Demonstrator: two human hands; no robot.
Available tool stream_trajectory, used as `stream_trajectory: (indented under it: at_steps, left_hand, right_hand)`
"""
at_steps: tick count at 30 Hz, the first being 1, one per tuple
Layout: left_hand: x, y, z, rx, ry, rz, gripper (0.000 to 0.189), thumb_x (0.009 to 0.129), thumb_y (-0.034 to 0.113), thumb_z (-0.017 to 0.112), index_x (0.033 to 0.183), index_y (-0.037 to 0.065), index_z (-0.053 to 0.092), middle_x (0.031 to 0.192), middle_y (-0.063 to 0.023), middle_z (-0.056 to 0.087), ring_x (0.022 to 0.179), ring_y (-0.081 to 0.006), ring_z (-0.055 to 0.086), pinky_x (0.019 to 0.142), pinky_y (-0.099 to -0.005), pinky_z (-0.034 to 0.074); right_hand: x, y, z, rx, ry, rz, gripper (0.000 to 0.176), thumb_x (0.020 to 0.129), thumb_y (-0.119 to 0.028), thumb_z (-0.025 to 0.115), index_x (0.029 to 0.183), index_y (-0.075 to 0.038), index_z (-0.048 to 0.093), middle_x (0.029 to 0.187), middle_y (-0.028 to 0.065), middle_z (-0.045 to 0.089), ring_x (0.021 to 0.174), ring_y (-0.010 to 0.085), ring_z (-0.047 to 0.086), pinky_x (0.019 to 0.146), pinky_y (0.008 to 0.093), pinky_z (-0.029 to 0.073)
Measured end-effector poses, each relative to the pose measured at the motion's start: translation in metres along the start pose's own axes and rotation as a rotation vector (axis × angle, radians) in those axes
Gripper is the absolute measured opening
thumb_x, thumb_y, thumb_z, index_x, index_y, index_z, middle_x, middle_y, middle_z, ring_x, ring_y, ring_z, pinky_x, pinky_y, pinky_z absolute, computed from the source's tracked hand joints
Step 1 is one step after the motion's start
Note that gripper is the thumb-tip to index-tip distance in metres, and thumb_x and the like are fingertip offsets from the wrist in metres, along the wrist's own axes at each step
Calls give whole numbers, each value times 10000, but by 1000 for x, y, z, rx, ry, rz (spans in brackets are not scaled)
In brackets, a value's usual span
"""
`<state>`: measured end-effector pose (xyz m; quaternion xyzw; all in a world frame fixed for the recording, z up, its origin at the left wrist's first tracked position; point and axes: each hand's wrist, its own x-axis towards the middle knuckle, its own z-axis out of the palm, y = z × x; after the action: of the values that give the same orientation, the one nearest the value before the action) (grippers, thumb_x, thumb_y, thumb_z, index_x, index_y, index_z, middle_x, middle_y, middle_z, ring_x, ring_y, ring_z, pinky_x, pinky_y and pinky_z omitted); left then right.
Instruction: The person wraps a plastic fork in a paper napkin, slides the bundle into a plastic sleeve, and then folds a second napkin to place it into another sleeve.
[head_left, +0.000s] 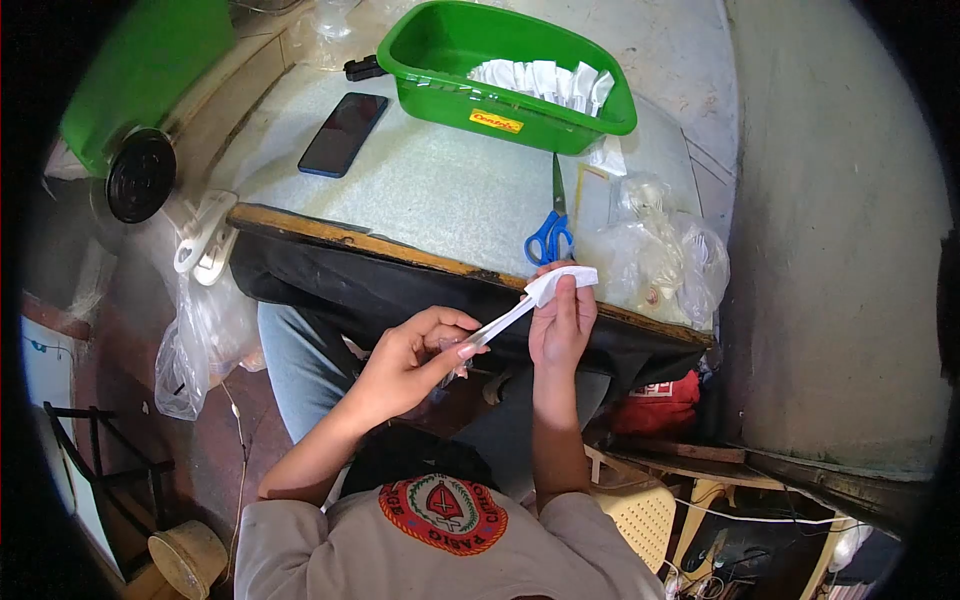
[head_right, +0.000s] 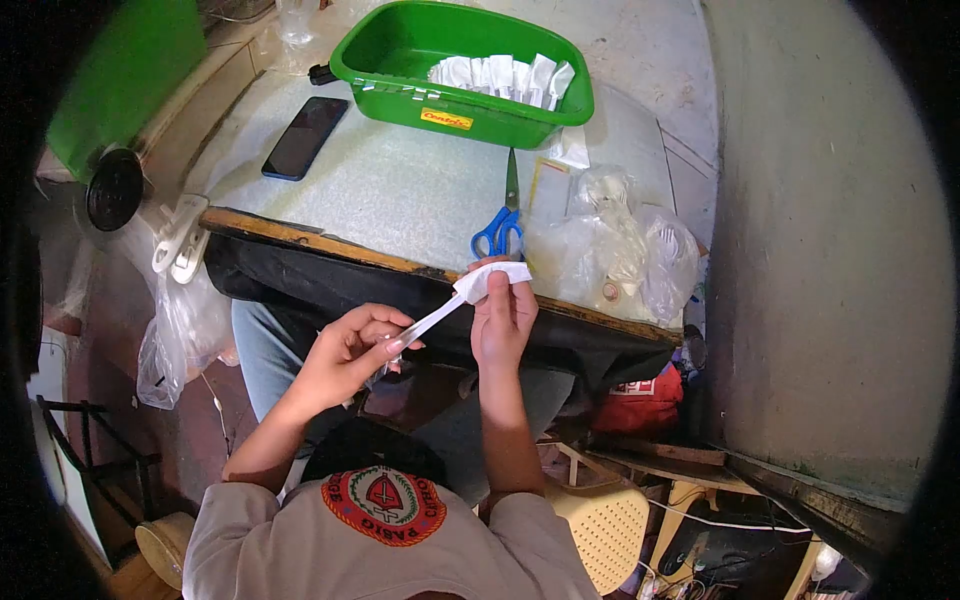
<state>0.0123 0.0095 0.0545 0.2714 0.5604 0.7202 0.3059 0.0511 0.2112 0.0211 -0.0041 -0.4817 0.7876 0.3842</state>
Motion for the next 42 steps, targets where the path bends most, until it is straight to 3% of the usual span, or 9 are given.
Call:
stream_trajectory:
  at_steps: [3, 5, 11, 18, 21, 26, 29, 33, 42]
  left_hand:
    - [-2, 6, 1, 4, 10, 7, 299, 949, 44, 619, 1229, -26, 539, 985, -88, 717, 851, -83, 646, 703, -239, 520]
    - [-5, 14, 1, 224, -30, -21, 404, 923, 14, 633, 1301, -21, 495, 1051, -126, 716, 939, -119, 659, 763, -260, 524]
    - [-5, 13, 7, 452, 39, 130, 461, 922, 54, 647, 1344, 20, 466, 1003, -117, 729, 880, -144, 698, 761, -284, 533]
    - [-1, 2, 8, 591, 84, 234, 460, 921, 51, 645, 1339, 7, 458, 1012, -144, 716, 940, -216, 710, 797, -311, 535]
    - [0, 1, 10, 598, 105, 235, 446, 930, 25, 611, 1344, 1, 446, 1012, -146, 698, 940, -212, 696, 811, -305, 526]
    - [-1, 2, 8, 354, 59, 166, 370, 949, 5, 456, 1318, -14, 436, 1141, -171, 591, 1065, -233, 582, 953, -336, 434]
    - [1, -7, 1, 463, 24, 226, 350, 951, 13, 438, 1300, -11, 444, 1186, -166, 529, 1104, -241, 538, 971, -353, 408]
    - [4, 3, 1, 600, -7, 259, 351, 944, 7, 461, 1294, -5, 448, 1165, -143, 507, 1066, -219, 531, 945, -346, 414]
    - [6, -16, -3, 201, 124, 195, 381, 883, 0, 669, 1234, 31, 523, 1109, -55, 542, 970, -92, 527, 770, -205, 431]
  right_hand:
    - [0, 0, -1, 13, -9, 18, 202, 1025, -160, 507, 1101, 18, 566, 1039, 120, 601, 908, 194, 616, 754, 342, 557]
    - [1, 0, 0, 15, -16, 21, 200, 1026, -147, 505, 1072, 32, 580, 1017, 128, 617, 892, 191, 623, 779, 351, 554]
    - [-3, -6, 10, -32, -47, 30, 193, 1026, -157, 505, 1088, 17, 563, 1024, 113, 587, 932, 193, 607, 741, 318, 539]
    - [-10, -12, 14, -175, -2, 72, 219, 1034, -163, 483, 1087, 26, 578, 961, 137, 658, 785, 181, 667, 611, 280, 562]
    - [-12, -14, 16, -240, 0, 107, 238, 1039, -192, 477, 1108, 17, 567, 942, 140, 666, 727, 184, 674, 554, 265, 550]
    - [-15, -10, 18, -196, 75, 133, 256, 1038, -220, 486, 1127, 10, 553, 934, 143, 669, 694, 191, 676, 513, 259, 533]
    - [-15, -10, 19, -193, 78, 136, 265, 1036, -232, 493, 1122, 10, 556, 928, 146, 669, 695, 195, 680, 506, 257, 528]
    - [-15, -9, 18, -181, 99, 98, 265, 1033, -233, 500, 1126, 9, 552, 918, 148, 670, 681, 202, 680, 494, 254, 515]
    - [-11, -12, 12, -113, 77, 50, 249, 1035, -211, 486, 1126, 14, 539, 911, 161, 664, 664, 221, 674, 467, 258, 476]
